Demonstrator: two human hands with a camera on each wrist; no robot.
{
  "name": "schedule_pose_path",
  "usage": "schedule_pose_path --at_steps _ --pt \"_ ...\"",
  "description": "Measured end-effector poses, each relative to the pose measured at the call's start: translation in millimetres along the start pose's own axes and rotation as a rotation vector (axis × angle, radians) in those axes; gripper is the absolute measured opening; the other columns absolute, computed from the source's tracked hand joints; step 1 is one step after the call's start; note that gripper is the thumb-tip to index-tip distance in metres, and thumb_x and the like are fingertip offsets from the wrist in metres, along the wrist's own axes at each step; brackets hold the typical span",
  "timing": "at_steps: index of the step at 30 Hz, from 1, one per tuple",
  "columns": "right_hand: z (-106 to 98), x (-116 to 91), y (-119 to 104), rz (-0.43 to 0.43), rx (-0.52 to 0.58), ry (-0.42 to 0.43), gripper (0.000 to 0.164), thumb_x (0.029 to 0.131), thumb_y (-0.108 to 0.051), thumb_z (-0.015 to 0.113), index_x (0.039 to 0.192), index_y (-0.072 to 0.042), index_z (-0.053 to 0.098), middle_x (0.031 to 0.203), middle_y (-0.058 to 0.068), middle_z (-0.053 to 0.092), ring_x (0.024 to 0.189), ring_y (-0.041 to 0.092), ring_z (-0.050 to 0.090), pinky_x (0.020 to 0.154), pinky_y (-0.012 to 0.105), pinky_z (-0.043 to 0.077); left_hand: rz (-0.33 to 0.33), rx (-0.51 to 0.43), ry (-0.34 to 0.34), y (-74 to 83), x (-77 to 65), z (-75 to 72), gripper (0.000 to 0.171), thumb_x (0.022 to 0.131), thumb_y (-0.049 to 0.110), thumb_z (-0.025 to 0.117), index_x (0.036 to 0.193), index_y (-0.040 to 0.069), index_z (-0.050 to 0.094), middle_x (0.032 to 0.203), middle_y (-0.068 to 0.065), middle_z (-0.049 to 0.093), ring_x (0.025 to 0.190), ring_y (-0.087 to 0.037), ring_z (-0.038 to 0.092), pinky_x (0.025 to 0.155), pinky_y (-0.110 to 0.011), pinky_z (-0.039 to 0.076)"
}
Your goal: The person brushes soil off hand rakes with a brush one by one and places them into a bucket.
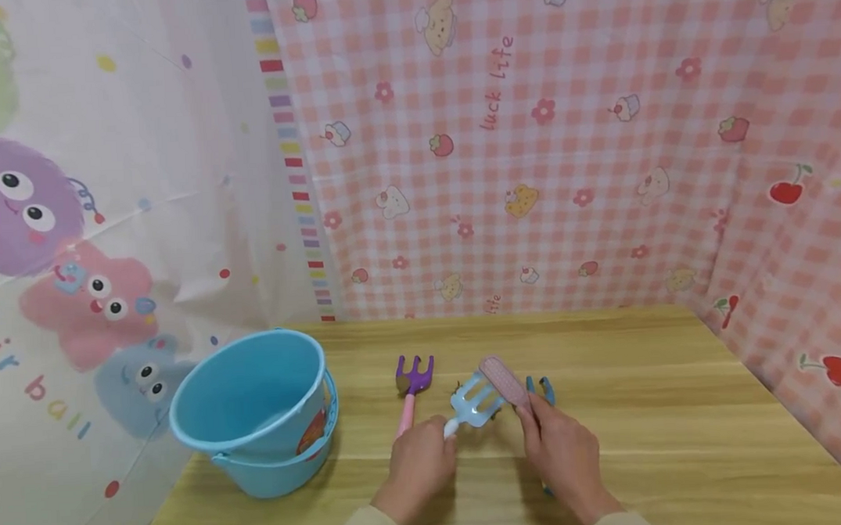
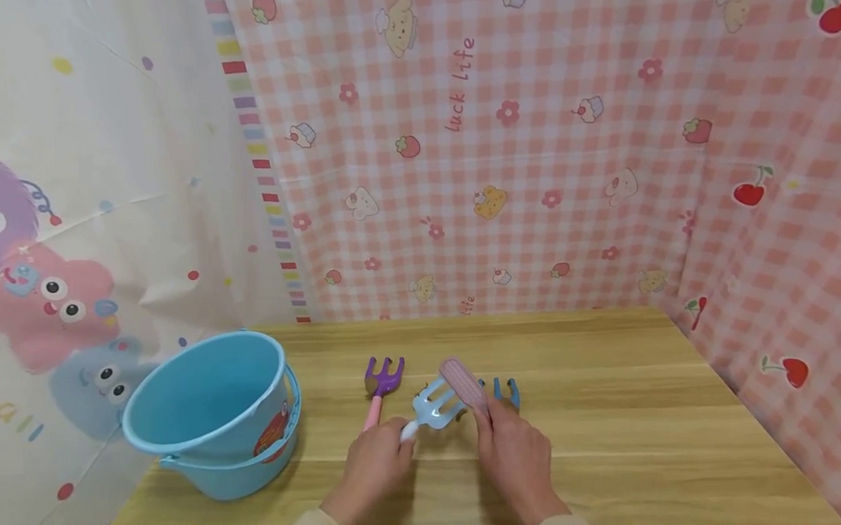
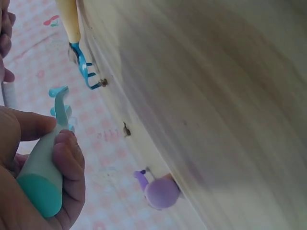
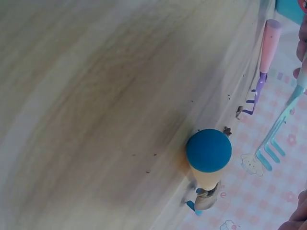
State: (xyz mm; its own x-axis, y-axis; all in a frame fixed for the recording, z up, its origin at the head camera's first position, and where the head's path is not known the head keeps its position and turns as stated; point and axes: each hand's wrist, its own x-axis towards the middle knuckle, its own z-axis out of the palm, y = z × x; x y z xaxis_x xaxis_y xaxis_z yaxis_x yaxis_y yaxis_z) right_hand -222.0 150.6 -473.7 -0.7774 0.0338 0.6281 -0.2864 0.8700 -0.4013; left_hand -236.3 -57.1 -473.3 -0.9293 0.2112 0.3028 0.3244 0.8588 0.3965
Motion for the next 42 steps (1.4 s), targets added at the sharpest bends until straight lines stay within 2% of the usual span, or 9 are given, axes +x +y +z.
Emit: schedule_pose_path --at_steps 7,16,21,22,26,28,31,33,42 --pt "1 -2 2 0.054 -0.002 -0.051 0.023 0.095 -0.024 0.068 0.110 -0.007 0.071 0.059 -0.005 0.052 0.047 0.009 0.039 0.040 0.030 0.031 0.008 -0.027 -0.001 -3.3 -1.2 2.9 0.026 0.098 0.023 0.058 0.074 0.014 0.060 0.060 0.007 0.048 0.052 -0.011 0.046 0.052 -0.033 0.044" --pt "-2 -2 4 0.089 -0.001 -0.052 0.026 0.095 -0.024 0.067 0.113 -0.005 0.071 0.065 0.001 0.061 0.049 0.012 0.047 0.041 0.032 0.035 0.027 -0.147 -0.094 4.1 0.9 -4.7 0.013 0.098 0.015 0.058 0.098 0.002 0.059 0.067 0.003 0.050 0.055 -0.010 0.045 0.055 -0.032 0.044" --pt "-3 -4 9 0.109 0.010 -0.072 0.022 0.097 -0.025 0.065 0.107 -0.006 0.070 0.061 -0.004 0.055 0.049 0.011 0.043 0.042 0.030 0.034 0.024 -0.098 -0.124 3.5 1.2 -6.2 0.017 0.100 0.020 0.056 0.105 0.004 0.060 0.063 0.006 0.049 0.052 -0.009 0.046 0.079 -0.045 0.049" --pt "-3 -3 9 0.111 0.010 -0.076 0.023 0.097 -0.025 0.064 0.107 -0.006 0.070 0.062 -0.004 0.056 0.049 0.010 0.043 0.043 0.030 0.034 0.027 -0.090 -0.124 3.2 1.7 -6.2 0.018 0.100 0.021 0.056 0.106 0.005 0.061 0.063 0.007 0.050 0.053 -0.009 0.046 0.091 -0.048 0.046" --pt "-4 -1 8 0.112 0.016 -0.078 0.028 0.098 -0.025 0.063 0.115 -0.004 0.070 0.065 -0.002 0.060 0.049 0.009 0.042 0.043 0.029 0.034 0.039 -0.082 -0.111 2.0 3.3 -5.3 0.021 0.099 0.022 0.058 0.111 0.005 0.063 0.063 0.009 0.051 0.053 -0.007 0.047 0.107 -0.051 0.034" --pt "-4 -1 8 0.107 0.021 -0.072 0.028 0.098 -0.025 0.064 0.115 -0.004 0.070 0.066 -0.001 0.062 0.048 0.008 0.042 0.043 0.029 0.033 0.039 -0.082 -0.092 1.5 4.3 -4.9 0.024 0.099 0.023 0.059 0.114 0.004 0.064 0.064 0.009 0.052 0.053 -0.007 0.047 0.105 -0.049 0.037" --pt "-4 -1 8 0.096 0.019 -0.048 0.029 0.096 -0.024 0.065 0.116 -0.004 0.070 0.071 0.003 0.067 0.049 0.009 0.045 0.042 0.029 0.034 0.034 -0.084 -0.053 0.7 5.9 -4.3 0.026 0.098 0.023 0.062 0.115 0.004 0.065 0.067 0.007 0.057 0.053 -0.007 0.048 0.080 -0.040 0.051" --pt "-3 -1 9 0.086 0.018 -0.030 0.030 0.095 -0.023 0.066 0.117 -0.003 0.070 0.074 0.006 0.069 0.049 0.010 0.047 0.042 0.030 0.035 0.030 -0.077 -0.018 0.3 6.5 -4.2 0.027 0.096 0.023 0.064 0.114 0.004 0.066 0.069 0.004 0.060 0.053 -0.009 0.050 0.058 -0.035 0.048" --pt "0 -4 11 0.028 0.009 0.034 0.025 0.092 -0.021 0.070 0.111 -0.004 0.072 0.072 0.006 0.068 0.051 0.017 0.056 0.040 0.034 0.038 0.042 -0.085 0.023 1.3 6.2 -6.6 0.015 0.094 0.021 0.066 0.104 0.010 0.071 0.062 0.007 0.054 0.053 -0.009 0.049 0.051 -0.032 0.043"
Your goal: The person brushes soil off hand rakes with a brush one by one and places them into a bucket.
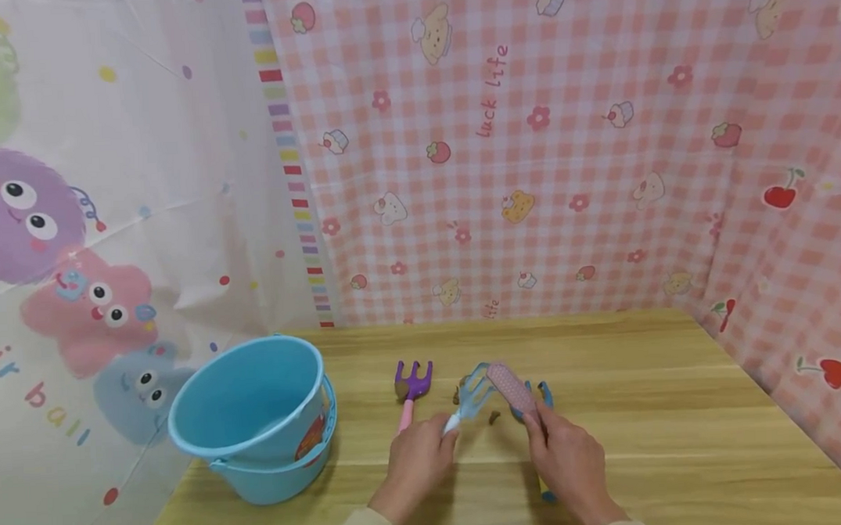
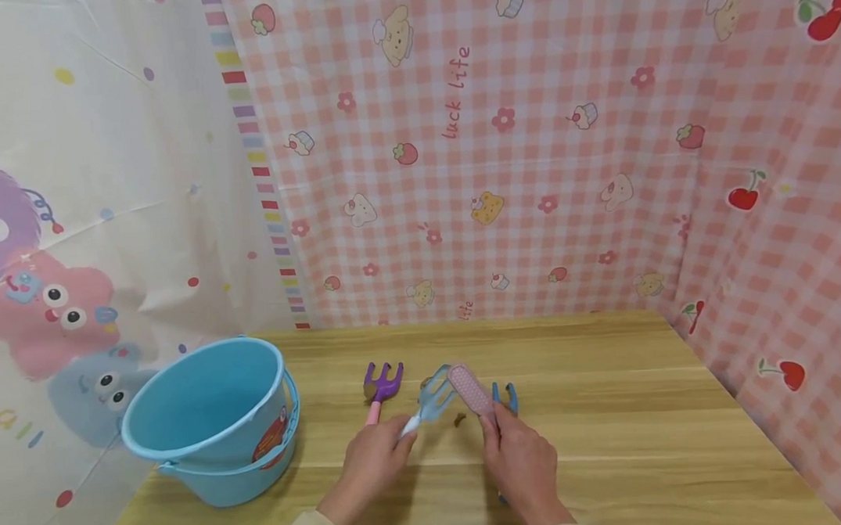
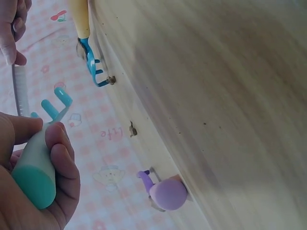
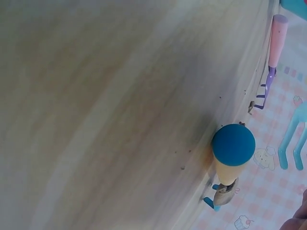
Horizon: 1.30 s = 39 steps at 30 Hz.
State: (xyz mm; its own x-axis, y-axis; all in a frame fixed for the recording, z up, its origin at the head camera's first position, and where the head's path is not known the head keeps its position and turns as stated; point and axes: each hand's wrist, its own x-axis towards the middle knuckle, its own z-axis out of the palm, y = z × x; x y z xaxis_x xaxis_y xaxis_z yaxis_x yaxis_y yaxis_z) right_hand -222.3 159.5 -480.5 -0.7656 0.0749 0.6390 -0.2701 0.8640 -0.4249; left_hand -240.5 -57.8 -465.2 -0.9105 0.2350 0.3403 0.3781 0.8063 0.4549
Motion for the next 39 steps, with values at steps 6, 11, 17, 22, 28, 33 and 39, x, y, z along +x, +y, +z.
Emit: schedule_pose_path --at_steps 6,11,17,22,28,33,39 --pt "3 -2 -3 -0.056 0.000 -0.024 0.009 0.090 -0.021 0.071 0.089 -0.014 0.066 0.056 -0.005 0.051 0.047 0.012 0.043 0.039 0.033 0.031 0.026 -0.031 -0.038 3.8 -0.9 -1.4 0.014 0.097 0.022 0.062 0.095 0.011 0.071 0.054 0.011 0.043 0.047 -0.006 0.041 0.056 -0.032 0.046" --pt "3 -5 -1 -0.037 -0.022 -0.071 0.009 0.091 -0.023 0.071 0.089 -0.015 0.067 0.059 -0.002 0.056 0.047 0.014 0.046 0.039 0.034 0.033 0.058 -0.043 -0.052 6.0 -5.4 -1.3 0.020 0.097 0.020 0.061 0.077 0.016 0.064 0.050 0.013 0.039 0.045 -0.004 0.039 0.088 -0.039 0.048" --pt "2 -3 3 0.006 -0.040 -0.127 0.011 0.094 -0.023 0.068 0.090 -0.014 0.064 0.058 -0.004 0.051 0.046 0.012 0.040 0.039 0.032 0.030 0.033 -0.009 -0.033 5.8 -6.2 -0.6 0.015 0.096 0.021 0.061 0.085 0.014 0.069 0.052 0.013 0.041 0.045 -0.005 0.040 0.089 -0.043 0.047" --pt "2 -4 4 -0.028 -0.026 -0.092 0.012 0.093 -0.022 0.070 0.095 -0.011 0.069 0.059 -0.004 0.056 0.045 0.008 0.039 0.039 0.029 0.030 -0.002 0.030 -0.001 5.3 -2.5 -1.4 0.015 0.095 0.019 0.062 0.099 0.006 0.068 0.060 0.007 0.049 0.050 -0.009 0.045 0.053 -0.033 0.044" --pt "1 -5 7 -0.067 -0.006 -0.054 0.017 0.090 -0.020 0.072 0.103 -0.010 0.072 0.061 -0.006 0.059 0.046 0.004 0.039 0.039 0.026 0.031 -0.014 0.044 -0.011 6.4 -1.2 -3.7 0.019 0.095 0.017 0.063 0.106 0.002 0.064 0.068 -0.002 0.058 0.055 -0.016 0.053 0.055 -0.037 0.047" --pt "1 -3 8 -0.130 0.001 -0.020 0.009 0.088 -0.019 0.074 0.090 -0.013 0.068 0.058 -0.010 0.052 0.046 0.003 0.037 0.040 0.025 0.029 0.004 0.044 -0.005 8.4 1.1 -6.7 0.012 0.094 0.019 0.064 0.095 0.007 0.065 0.066 0.002 0.056 0.052 -0.013 0.049 0.052 -0.033 0.043" --pt "2 1 9 -0.244 0.030 0.056 0.011 0.084 -0.016 0.076 0.089 -0.013 0.066 0.059 -0.010 0.054 0.047 0.002 0.039 0.041 0.022 0.029 0.043 0.030 0.007 12.6 2.8 -12.8 0.023 0.097 0.022 0.060 0.075 0.018 0.056 0.056 0.011 0.042 0.047 -0.007 0.040 0.101 -0.048 0.042"
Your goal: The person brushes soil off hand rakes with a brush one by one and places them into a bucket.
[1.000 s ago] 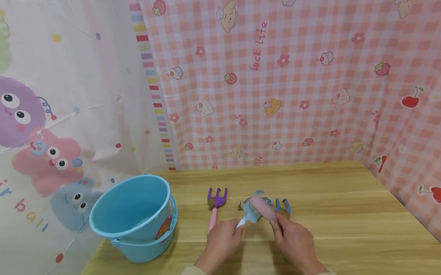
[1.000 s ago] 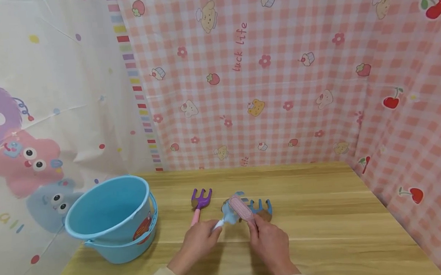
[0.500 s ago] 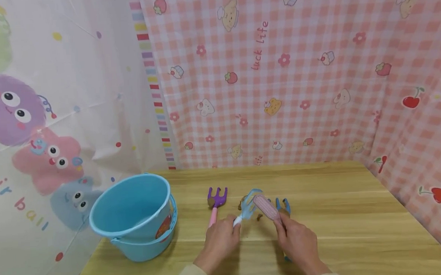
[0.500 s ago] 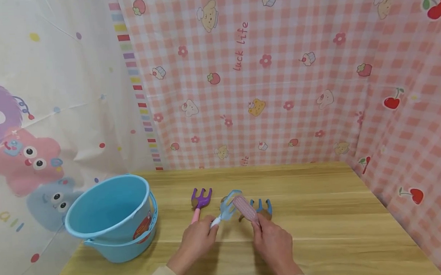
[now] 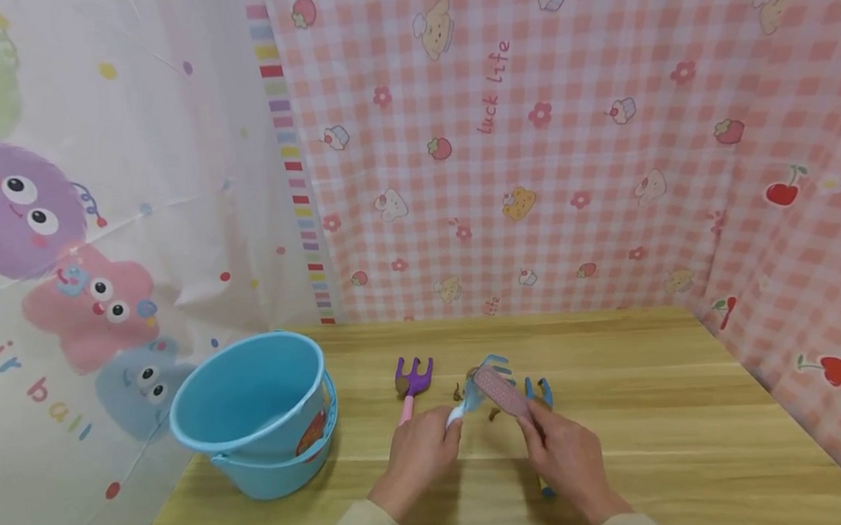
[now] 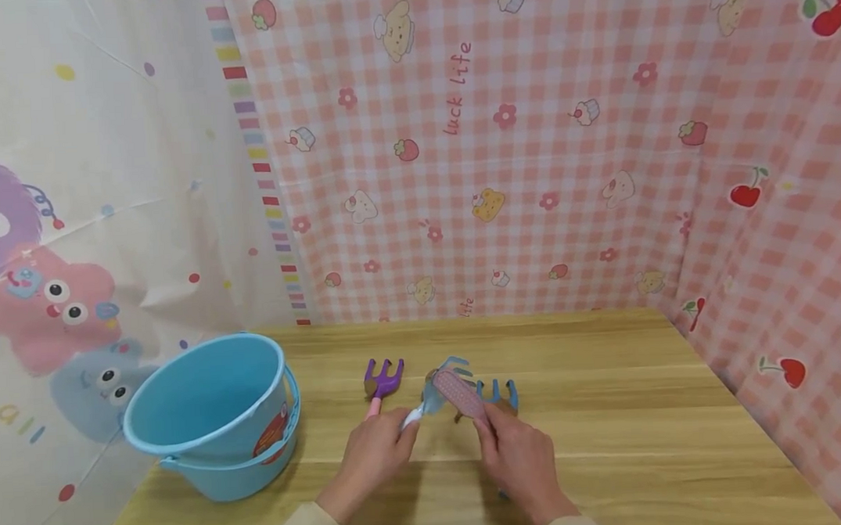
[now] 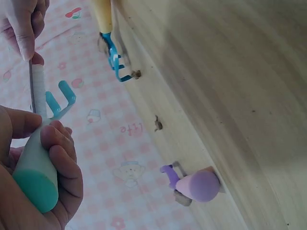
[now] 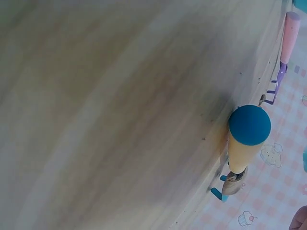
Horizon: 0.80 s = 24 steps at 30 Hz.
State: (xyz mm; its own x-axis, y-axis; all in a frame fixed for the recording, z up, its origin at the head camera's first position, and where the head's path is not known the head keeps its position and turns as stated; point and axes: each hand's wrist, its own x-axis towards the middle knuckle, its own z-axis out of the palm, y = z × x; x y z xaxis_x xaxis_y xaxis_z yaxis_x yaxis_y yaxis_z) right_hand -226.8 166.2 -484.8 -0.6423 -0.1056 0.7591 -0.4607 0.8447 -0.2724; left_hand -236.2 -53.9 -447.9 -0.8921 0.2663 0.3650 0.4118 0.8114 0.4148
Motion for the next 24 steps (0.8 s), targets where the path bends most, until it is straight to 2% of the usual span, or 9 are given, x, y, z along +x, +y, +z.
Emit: schedule_pose_path --at_steps 1,4,8,11,13,16,20,22,24 --pt "0 1 1 -0.009 0.003 0.007 0.012 0.084 -0.016 0.075 0.093 -0.011 0.068 0.061 -0.008 0.057 0.048 0.002 0.041 0.041 0.023 0.031 0.000 -0.007 -0.004 0.6 0.7 -1.0 0.021 0.097 0.021 0.060 0.076 0.017 0.058 0.056 0.011 0.042 0.048 -0.007 0.040 0.109 -0.051 0.034" --pt "1 2 2 -0.031 0.004 0.033 0.020 0.083 -0.016 0.076 0.101 -0.008 0.071 0.069 0.001 0.068 0.050 0.007 0.053 0.041 0.026 0.038 -0.007 -0.034 -0.020 0.7 1.8 -2.6 0.017 0.098 0.021 0.059 0.082 0.015 0.061 0.058 0.011 0.043 0.049 -0.006 0.041 0.110 -0.052 0.031" --pt "2 5 3 -0.090 0.026 0.073 0.028 0.081 -0.015 0.076 0.107 -0.005 0.072 0.076 0.006 0.072 0.053 0.009 0.060 0.042 0.028 0.043 -0.013 -0.079 -0.044 0.4 3.2 -4.3 0.015 0.099 0.019 0.058 0.086 0.013 0.061 0.059 0.010 0.044 0.049 -0.006 0.041 0.080 -0.039 0.050" --pt "2 10 3 -0.139 0.038 0.084 0.027 0.081 -0.014 0.075 0.106 -0.004 0.072 0.070 0.003 0.069 0.049 0.005 0.052 0.040 0.025 0.040 -0.006 -0.106 -0.056 0.0 3.7 -6.6 0.014 0.099 0.019 0.058 0.087 0.012 0.060 0.059 0.010 0.044 0.049 -0.006 0.041 0.067 -0.037 0.050" --pt "2 13 1 -0.151 0.032 0.085 0.026 0.081 -0.013 0.076 0.105 -0.003 0.072 0.067 0.002 0.067 0.048 0.004 0.049 0.039 0.024 0.038 0.000 -0.119 -0.064 -0.4 3.2 -8.8 0.015 0.099 0.019 0.058 0.086 0.013 0.060 0.058 0.010 0.043 0.048 -0.006 0.041 0.086 -0.044 0.050" --pt "1 18 -1 -0.111 0.002 0.071 0.027 0.081 -0.012 0.077 0.105 -0.001 0.073 0.064 0.005 0.066 0.044 0.004 0.044 0.037 0.022 0.032 0.015 -0.109 -0.066 -1.3 2.2 -11.9 0.015 0.100 0.020 0.057 0.087 0.013 0.061 0.057 0.011 0.043 0.048 -0.005 0.041 0.105 -0.053 0.037" --pt "1 20 -3 -0.034 -0.011 0.028 0.026 0.084 -0.014 0.077 0.106 0.000 0.073 0.064 0.005 0.066 0.044 0.003 0.040 0.038 0.021 0.028 -0.001 -0.106 -0.079 -4.1 0.5 -14.1 0.014 0.100 0.020 0.057 0.091 0.011 0.064 0.057 0.010 0.044 0.048 -0.005 0.042 0.076 -0.041 0.051" --pt "1 21 -4 -0.066 0.002 0.029 0.025 0.085 -0.014 0.075 0.106 -0.001 0.073 0.066 0.004 0.066 0.045 0.005 0.044 0.038 0.022 0.032 -0.022 -0.102 -0.087 -5.3 0.4 -15.3 0.014 0.100 0.020 0.057 0.091 0.011 0.063 0.058 0.009 0.044 0.048 -0.006 0.042 0.059 -0.035 0.046" --pt "2 23 -4 -0.144 0.006 0.046 0.025 0.084 -0.015 0.074 0.105 -0.001 0.072 0.068 0.005 0.067 0.045 0.008 0.050 0.038 0.024 0.036 -0.033 -0.100 -0.105 -5.9 1.6 -16.2 0.014 0.100 0.020 0.057 0.091 0.011 0.062 0.059 0.009 0.045 0.048 -0.007 0.042 0.057 -0.032 0.045"
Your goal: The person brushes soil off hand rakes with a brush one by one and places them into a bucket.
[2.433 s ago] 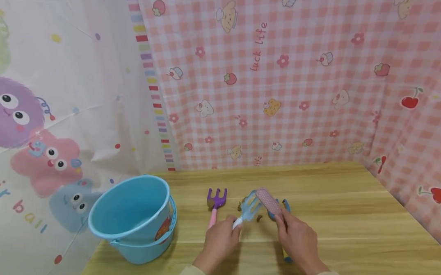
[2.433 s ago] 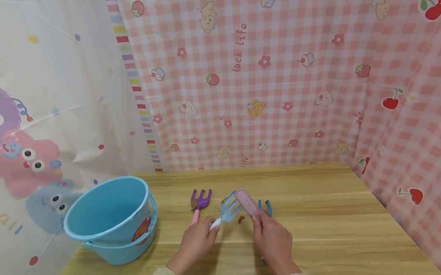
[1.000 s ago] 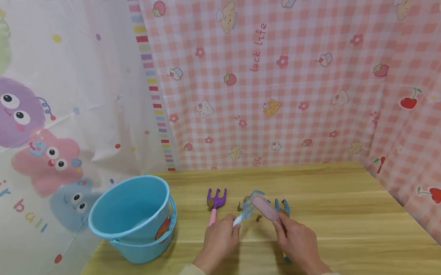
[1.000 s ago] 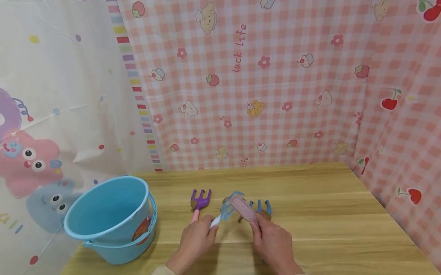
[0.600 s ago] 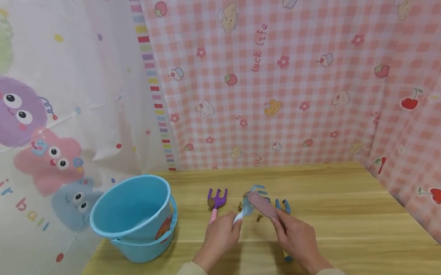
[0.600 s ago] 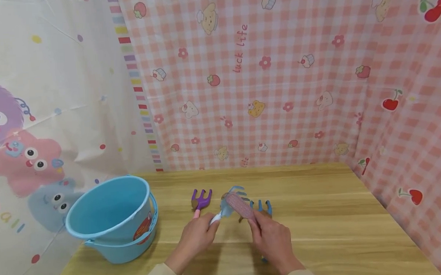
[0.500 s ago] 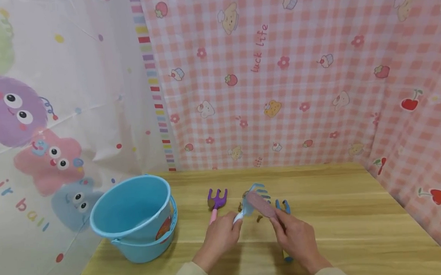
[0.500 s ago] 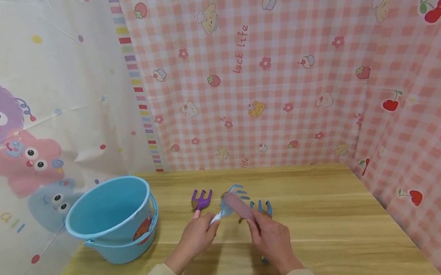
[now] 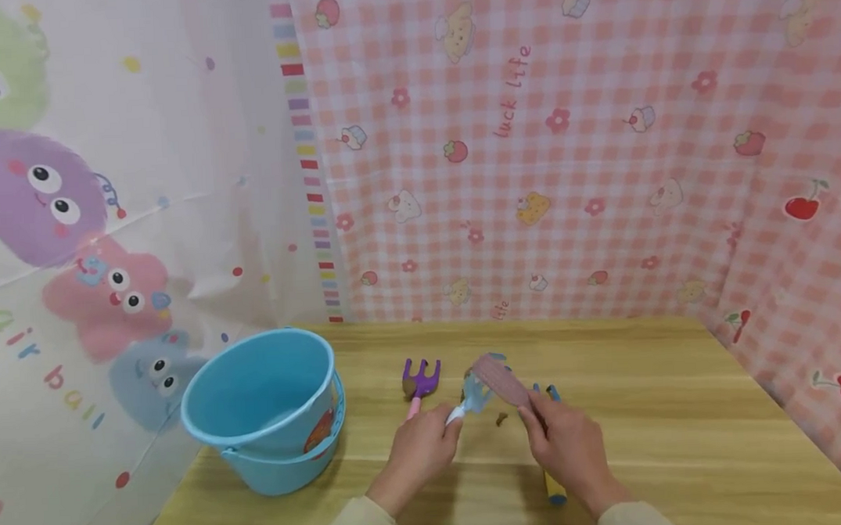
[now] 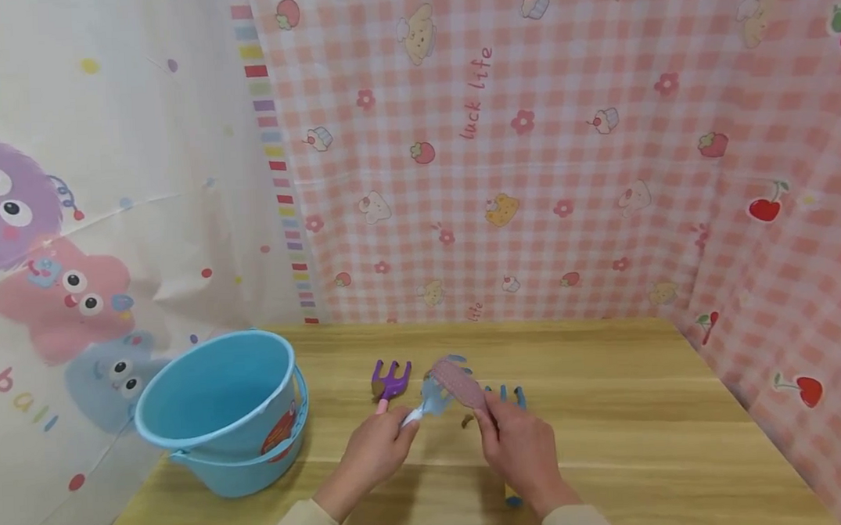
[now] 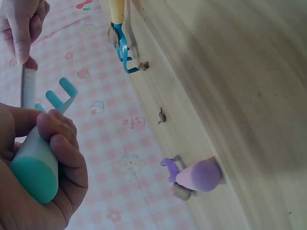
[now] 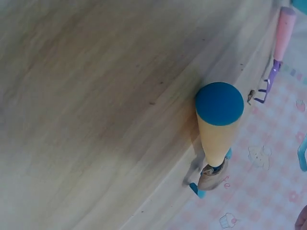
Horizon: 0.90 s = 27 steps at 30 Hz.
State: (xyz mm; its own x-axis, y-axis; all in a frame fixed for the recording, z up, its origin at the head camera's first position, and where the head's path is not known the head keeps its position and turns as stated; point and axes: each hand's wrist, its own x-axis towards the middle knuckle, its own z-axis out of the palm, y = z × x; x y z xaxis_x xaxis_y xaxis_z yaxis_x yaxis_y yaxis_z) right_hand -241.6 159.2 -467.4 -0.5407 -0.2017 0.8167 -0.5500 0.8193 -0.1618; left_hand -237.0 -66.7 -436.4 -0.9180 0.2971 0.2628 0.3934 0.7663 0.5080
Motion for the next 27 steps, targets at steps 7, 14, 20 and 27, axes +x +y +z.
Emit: schedule_pose_path --at_steps 7,14,20,27 --pt "5 3 -1 -0.029 -0.031 0.051 0.023 0.085 -0.014 0.073 0.102 0.000 0.071 0.062 0.003 0.063 0.042 0.004 0.037 0.036 0.021 0.027 0.024 0.074 0.008 1.2 -0.1 0.1 0.015 0.100 0.020 0.057 0.090 0.008 0.059 0.061 0.006 0.046 0.048 -0.008 0.042 0.049 -0.028 0.041" --pt "5 4 -4 0.091 -0.022 -0.019 0.021 0.086 -0.013 0.075 0.105 -0.004 0.071 0.067 0.001 0.065 0.047 0.003 0.043 0.039 0.022 0.032 -0.006 0.140 0.105 -6.4 -1.2 6.0 0.012 0.097 0.018 0.062 0.091 0.007 0.061 0.063 0.005 0.047 0.049 -0.010 0.042 0.047 -0.028 0.038" --pt "5 3 -9 0.148 -0.008 -0.024 0.020 0.087 -0.014 0.074 0.104 -0.005 0.071 0.063 -0.001 0.061 0.046 0.005 0.042 0.039 0.025 0.031 -0.005 0.341 0.134 -10.4 2.9 8.0 0.015 0.095 0.020 0.066 0.091 0.006 0.061 0.064 0.003 0.046 0.048 -0.011 0.043 0.043 -0.025 0.036" --pt "5 2 -14 0.175 0.000 -0.045 0.021 0.089 -0.015 0.073 0.106 -0.003 0.072 0.070 0.005 0.068 0.049 0.010 0.050 0.040 0.028 0.037 -0.045 0.491 0.090 -14.1 1.6 9.9 0.019 0.083 0.015 0.073 0.093 0.006 0.060 0.066 0.000 0.049 0.052 -0.013 0.049 0.045 -0.027 0.040"
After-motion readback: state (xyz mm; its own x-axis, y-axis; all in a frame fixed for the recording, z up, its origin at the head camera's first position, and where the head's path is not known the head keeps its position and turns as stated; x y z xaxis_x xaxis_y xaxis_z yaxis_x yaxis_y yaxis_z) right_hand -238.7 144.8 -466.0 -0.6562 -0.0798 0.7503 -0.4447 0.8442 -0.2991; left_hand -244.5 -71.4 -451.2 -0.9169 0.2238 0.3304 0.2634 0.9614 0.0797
